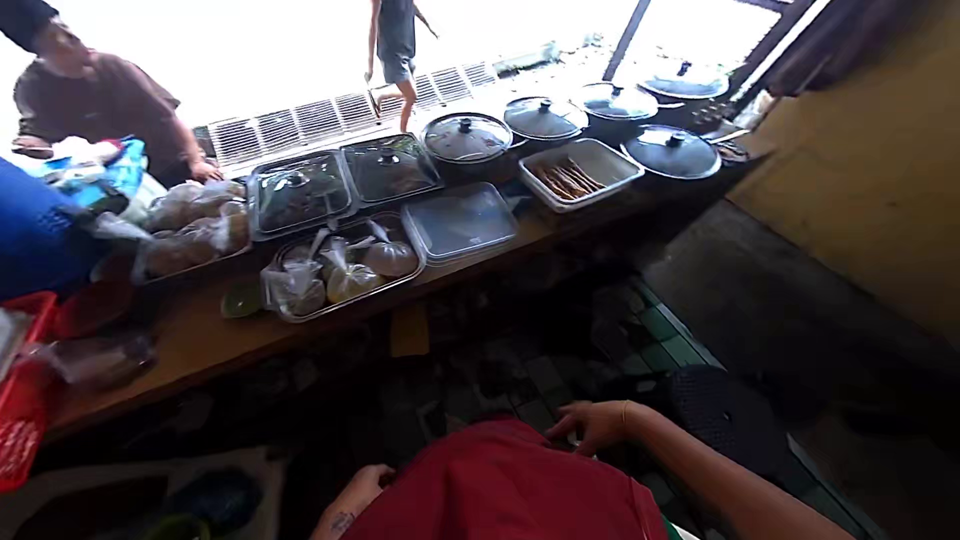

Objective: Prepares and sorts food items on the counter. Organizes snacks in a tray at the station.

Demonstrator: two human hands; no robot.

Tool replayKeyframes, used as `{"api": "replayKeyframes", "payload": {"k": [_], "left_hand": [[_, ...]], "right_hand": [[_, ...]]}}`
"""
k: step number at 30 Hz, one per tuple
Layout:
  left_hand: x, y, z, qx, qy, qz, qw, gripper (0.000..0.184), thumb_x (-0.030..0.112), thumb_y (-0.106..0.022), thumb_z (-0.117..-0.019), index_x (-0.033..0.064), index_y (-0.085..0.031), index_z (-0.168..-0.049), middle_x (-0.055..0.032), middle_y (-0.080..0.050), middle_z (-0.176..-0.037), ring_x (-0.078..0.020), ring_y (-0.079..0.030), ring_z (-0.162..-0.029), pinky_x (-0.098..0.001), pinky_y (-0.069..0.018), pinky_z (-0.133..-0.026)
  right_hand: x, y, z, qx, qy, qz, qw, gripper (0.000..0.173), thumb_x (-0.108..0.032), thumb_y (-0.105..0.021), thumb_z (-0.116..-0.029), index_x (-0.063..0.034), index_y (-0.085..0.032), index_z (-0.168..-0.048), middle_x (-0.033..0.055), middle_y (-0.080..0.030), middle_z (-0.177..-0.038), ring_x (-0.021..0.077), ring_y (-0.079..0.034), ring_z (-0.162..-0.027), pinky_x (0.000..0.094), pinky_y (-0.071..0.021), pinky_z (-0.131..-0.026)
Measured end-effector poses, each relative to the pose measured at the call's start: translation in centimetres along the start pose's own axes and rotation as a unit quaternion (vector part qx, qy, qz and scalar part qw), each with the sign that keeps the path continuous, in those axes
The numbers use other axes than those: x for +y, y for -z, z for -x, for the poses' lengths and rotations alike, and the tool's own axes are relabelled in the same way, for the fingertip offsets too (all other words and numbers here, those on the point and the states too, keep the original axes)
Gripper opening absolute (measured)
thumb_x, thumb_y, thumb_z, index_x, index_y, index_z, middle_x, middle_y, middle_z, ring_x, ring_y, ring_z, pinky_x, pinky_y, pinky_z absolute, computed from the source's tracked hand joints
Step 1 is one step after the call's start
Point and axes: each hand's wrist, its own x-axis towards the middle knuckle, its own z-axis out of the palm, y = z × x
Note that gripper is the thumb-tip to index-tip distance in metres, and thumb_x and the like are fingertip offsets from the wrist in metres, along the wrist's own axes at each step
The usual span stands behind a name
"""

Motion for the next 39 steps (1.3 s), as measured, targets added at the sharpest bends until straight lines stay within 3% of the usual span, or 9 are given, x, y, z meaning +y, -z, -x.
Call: {"api": "replayKeyframes", "payload": {"k": [3, 6, 8, 13, 17, 21, 26, 33, 39], "left_hand": [[8.2, 8.6, -1.7, 0.1, -0.056, -0.033, 0.993, 0.029, 0.025, -0.062, -0.102, 0.001, -0.072, -0.115, -0.0187, -0.072, -0.112, -0.0314, -0.069, -0.108, -0.0517, -0.0512, -0.102], [20.1, 16.8, -4.8, 0.198, -0.158, -0.104, 0.962, 0.046, 0.038, -0.052, -0.1073, -0.0049, -0.069, -0.104, -0.0224, -0.069, -0.097, -0.0357, -0.068, -0.097, -0.0549, -0.0519, -0.092], [29.0, 21.5, -7.7, 0.238, -0.225, -0.148, 0.933, 0.042, 0.03, -0.044, -0.11, -0.0051, -0.067, -0.115, -0.0228, -0.069, -0.11, -0.0358, -0.067, -0.11, -0.0525, -0.0496, -0.101], [47.6, 28.6, -18.4, 0.329, -0.306, -0.113, 0.886, 0.028, 0.006, -0.052, -0.102, -0.004, -0.068, -0.123, -0.023, -0.069, -0.121, -0.0358, -0.066, -0.117, -0.0496, -0.0495, -0.106], [56.6, 32.3, -26.8, 0.316, -0.199, -0.063, 0.926, 0.029, 0.011, -0.049, -0.1044, -0.0034, -0.068, -0.121, -0.0244, -0.069, -0.12, -0.0378, -0.064, -0.119, -0.0549, -0.0484, -0.105], [60.2, 32.0, -30.3, 0.311, -0.041, -0.1, 0.944, 0.018, 0.008, -0.06, -0.0962, -0.0072, -0.068, -0.101, -0.0272, -0.069, -0.11, -0.0435, -0.067, -0.108, -0.0608, -0.0541, -0.089], [62.1, 29.9, -31.3, 0.24, 0.056, -0.221, 0.944, 0.021, 0.008, -0.055, -0.1003, -0.005, -0.069, -0.107, -0.0266, -0.067, -0.118, -0.0443, -0.065, -0.113, -0.0614, -0.0544, -0.085], [60.5, 30.4, -29.8, 0.336, 0.021, -0.144, 0.931, 0.034, 0.002, -0.053, -0.1005, -0.0012, -0.055, -0.134, -0.0274, -0.066, -0.116, -0.0448, -0.066, -0.111, -0.0582, -0.0546, -0.089], [57.3, 32.2, -29.6, 0.325, -0.049, -0.057, 0.943, 0.02, 0.009, -0.063, -0.097, 0.0008, -0.072, -0.112, -0.022, -0.07, -0.117, -0.0398, -0.064, -0.116, -0.0597, -0.0495, -0.099]], "right_hand": [[3.1, 4.1, -1.3, 0.201, -0.212, 0.147, 0.945, 0.052, -0.01, -0.075, -0.0882, 0.0011, -0.063, -0.138, 0.0385, -0.027, -0.16, 0.0591, -0.01, -0.152, 0.0848, -0.0038, -0.113], [4.5, 10.3, -2.7, 0.27, -0.175, 0.019, 0.947, 0.052, -0.031, -0.065, -0.1009, -0.0106, -0.056, -0.148, 0.0246, -0.044, -0.156, 0.0464, -0.035, -0.147, 0.0705, -0.0282, -0.116], [4.9, 14.2, -4.3, 0.258, -0.107, -0.026, 0.96, 0.053, -0.034, -0.061, -0.1034, -0.0097, -0.054, -0.149, 0.022, -0.054, -0.148, 0.0399, -0.049, -0.14, 0.0576, -0.0394, -0.115], [5.6, 20.1, -6.4, 0.222, -0.022, 0.038, 0.974, 0.047, -0.029, -0.06, -0.1036, -0.0106, -0.057, -0.147, 0.0202, -0.056, -0.146, 0.0413, -0.049, -0.139, 0.0618, -0.0403, -0.112], [8.8, 22.6, -7.6, 0.149, 0.035, 0.017, 0.988, 0.047, -0.029, -0.057, -0.1051, -0.0088, -0.055, -0.148, 0.0208, -0.058, -0.144, 0.0372, -0.054, -0.135, 0.0562, -0.0428, -0.113], [11.7, 25.1, -8.3, 0.137, 0.032, -0.002, 0.99, 0.046, -0.029, -0.057, -0.1046, -0.0088, -0.056, -0.146, 0.0199, -0.059, -0.144, 0.0364, -0.055, -0.135, 0.0547, -0.0436, -0.113], [12.6, 29.1, -9.0, 0.173, 0.095, -0.02, 0.98, 0.043, -0.027, -0.056, -0.1053, -0.0039, -0.059, -0.141, 0.0203, -0.063, -0.138, 0.0347, -0.059, -0.131, 0.0514, -0.0445, -0.113], [10.2, 32.9, -12.6, 0.391, 0.247, -0.077, 0.883, 0.03, -0.015, -0.057, -0.1018, 0.0032, -0.07, -0.121, 0.0183, -0.073, -0.116, 0.0279, -0.071, -0.11, 0.0419, -0.0547, -0.102], [6.1, 35.2, -17.2, 0.45, 0.292, -0.192, 0.822, 0.026, -0.008, -0.058, -0.0993, 0.0072, -0.069, -0.118, 0.0217, -0.072, -0.112, 0.0256, -0.072, -0.1, 0.0363, -0.0584, -0.092]]}}
